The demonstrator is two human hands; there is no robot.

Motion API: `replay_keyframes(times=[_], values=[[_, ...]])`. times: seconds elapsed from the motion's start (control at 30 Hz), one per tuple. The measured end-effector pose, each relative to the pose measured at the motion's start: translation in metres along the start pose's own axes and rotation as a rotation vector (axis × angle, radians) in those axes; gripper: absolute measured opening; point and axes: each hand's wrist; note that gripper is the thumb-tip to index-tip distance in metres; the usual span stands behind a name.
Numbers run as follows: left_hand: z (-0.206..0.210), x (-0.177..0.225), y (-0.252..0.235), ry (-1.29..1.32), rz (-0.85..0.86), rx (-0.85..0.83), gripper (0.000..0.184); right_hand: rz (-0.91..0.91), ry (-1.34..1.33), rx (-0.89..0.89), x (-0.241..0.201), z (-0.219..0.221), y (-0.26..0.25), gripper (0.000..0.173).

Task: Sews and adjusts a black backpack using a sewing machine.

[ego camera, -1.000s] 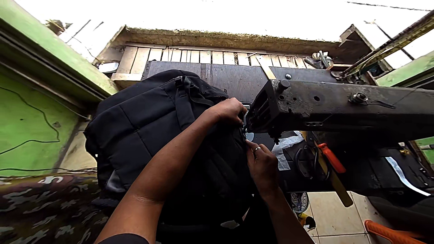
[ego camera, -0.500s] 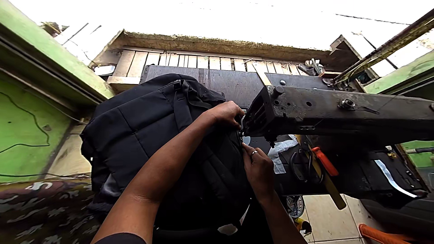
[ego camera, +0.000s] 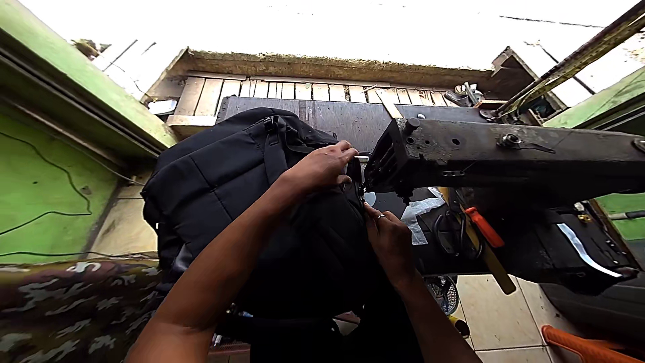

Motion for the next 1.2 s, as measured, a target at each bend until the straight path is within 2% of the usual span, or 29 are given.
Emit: replay_keyframes(times=[0.07,0.13,0.17,0.23,0.3,0.33,0.4,0.47,0.53,0.6,0.67,0.73,0.8,0.87,0.93,1.03,1.1,1.2], values=[[-0.025,-0.013,0.062,0.053,-0.021,0.217,0.052,-0.016,0.001,-0.027,0.001,-0.001,0.002,0.029],[-0.044,-0.039,0.15,0.078,-0.192,0.494,0.044,-0.015,-0.005,-0.048,0.001,-0.001,0.004,0.03],[-0.043,-0.058,0.198,0.081,-0.355,0.654,0.04,-0.013,-0.008,-0.052,0.001,-0.001,0.003,0.029],[-0.015,-0.091,0.287,0.179,-0.856,0.859,0.041,-0.013,-0.012,-0.06,0.002,-0.003,0.002,0.029],[0.027,-0.11,0.338,0.503,-1.29,0.865,0.046,-0.011,-0.032,-0.077,0.002,-0.004,0.002,0.029],[0.046,-0.109,0.346,0.663,-1.403,0.783,0.044,-0.013,-0.043,-0.075,0.002,-0.005,0.003,0.029],[0.069,-0.083,0.343,0.921,-1.403,0.638,0.037,-0.014,-0.048,-0.063,0.002,-0.005,0.003,0.029],[0.086,-0.058,0.339,1.214,-1.213,0.686,0.03,0.006,-0.051,-0.071,0.0,-0.006,0.0,0.03],[0.108,-0.061,0.343,1.454,-0.97,0.777,0.032,0.037,-0.065,-0.094,0.001,-0.008,0.002,0.031],[0.117,-0.068,0.343,1.564,-0.855,0.826,0.033,0.053,-0.081,-0.107,0.001,-0.009,0.002,0.031],[0.117,-0.075,0.337,1.552,-0.88,0.826,0.034,0.062,-0.087,-0.129,0.001,-0.012,0.002,0.032],[0.112,-0.073,0.335,1.38,-1.125,0.854,0.034,0.087,-0.107,-0.192,-0.001,-0.019,0.002,0.034],[0.098,-0.066,0.334,1.151,-1.37,0.884,0.049,0.155,-0.165,-0.3,-0.004,-0.032,0.0,0.037],[0.076,-0.05,0.332,1.029,-1.461,0.884,0.067,0.221,-0.224,-0.361,-0.004,-0.041,0.0,0.037],[0.058,-0.035,0.325,0.873,-1.432,0.871,0.072,0.276,-0.26,-0.404,-0.005,-0.047,-0.001,0.033],[0.038,-0.034,0.307,0.449,-1.358,0.728,0.067,0.336,-0.269,-0.479,-0.008,-0.054,-0.005,0.031],[0.027,-0.044,0.296,0.251,-1.295,0.677,0.052,0.37,-0.308,-0.511,-0.009,-0.058,-0.009,0.031],[0.005,-0.052,0.279,0.165,-1.221,0.778,0.032,0.432,-0.434,-0.486,-0.003,-0.057,-0.011,0.028]])
Point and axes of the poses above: each hand's wrist, its own y-axis away from the middle knuckle, its own z-axis out of the palm, x = y × z, and after that the axes turned 12 degrees about -z, right-handed
